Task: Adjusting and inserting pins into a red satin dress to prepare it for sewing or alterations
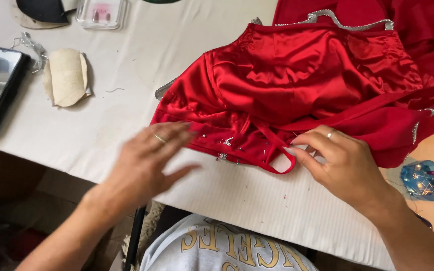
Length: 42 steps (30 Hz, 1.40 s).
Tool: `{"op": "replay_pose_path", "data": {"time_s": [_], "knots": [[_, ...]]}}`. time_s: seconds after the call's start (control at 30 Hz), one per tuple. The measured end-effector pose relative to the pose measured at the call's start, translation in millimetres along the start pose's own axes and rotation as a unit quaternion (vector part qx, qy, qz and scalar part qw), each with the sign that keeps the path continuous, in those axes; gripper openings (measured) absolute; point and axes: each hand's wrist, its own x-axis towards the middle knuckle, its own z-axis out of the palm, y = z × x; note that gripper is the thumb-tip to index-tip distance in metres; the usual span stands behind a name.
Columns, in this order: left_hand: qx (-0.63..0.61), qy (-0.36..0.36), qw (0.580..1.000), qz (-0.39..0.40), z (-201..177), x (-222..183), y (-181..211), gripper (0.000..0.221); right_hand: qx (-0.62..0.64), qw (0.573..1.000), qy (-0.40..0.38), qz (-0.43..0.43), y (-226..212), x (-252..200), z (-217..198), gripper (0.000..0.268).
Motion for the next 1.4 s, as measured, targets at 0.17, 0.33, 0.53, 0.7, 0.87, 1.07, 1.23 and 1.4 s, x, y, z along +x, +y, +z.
{"op": "replay_pose_path", "data": {"time_s": [0.17, 0.33, 0.53, 0.7, 0.87, 1.07, 1.23, 1.4], "knots": [[-0.092, -0.155, 0.982, 0.059, 42, -3, 35, 0.102, -0.142, 0.989, -0.023, 0.019, 5, 22, 41, 0.024], [-0.062, -0.159, 0.983, 0.066, 50, -3, 36, 0.104, -0.206, 0.977, -0.058, 0.003, 24, 31, 39, 0.006], [-0.063, -0.102, 0.990, 0.069, 53, 15, 31, 0.085, -0.120, 0.990, -0.057, 0.039, 48, 32, -27, 0.024], [-0.238, -0.007, 0.960, 0.146, 80, 58, 15, 0.025, -0.197, 0.969, -0.138, 0.050, 44, 18, -42, 0.064], [-0.245, -0.066, 0.956, 0.147, 111, 64, 2, 0.031, -0.467, 0.879, -0.078, 0.057, 38, -5, -32, 0.056], [-0.206, -0.107, 0.966, 0.116, 115, 57, 2, 0.040, -0.353, 0.918, -0.150, 0.104, 43, -33, -70, 0.010], [-0.209, -0.095, 0.967, 0.114, 112, 58, 2, 0.039, -0.419, 0.899, -0.100, 0.076, 29, -86, -99, 0.036], [-0.185, -0.080, 0.973, 0.113, 112, 56, 4, 0.037, -0.352, 0.862, -0.324, 0.169, -6, -139, -51, 0.018]]}}
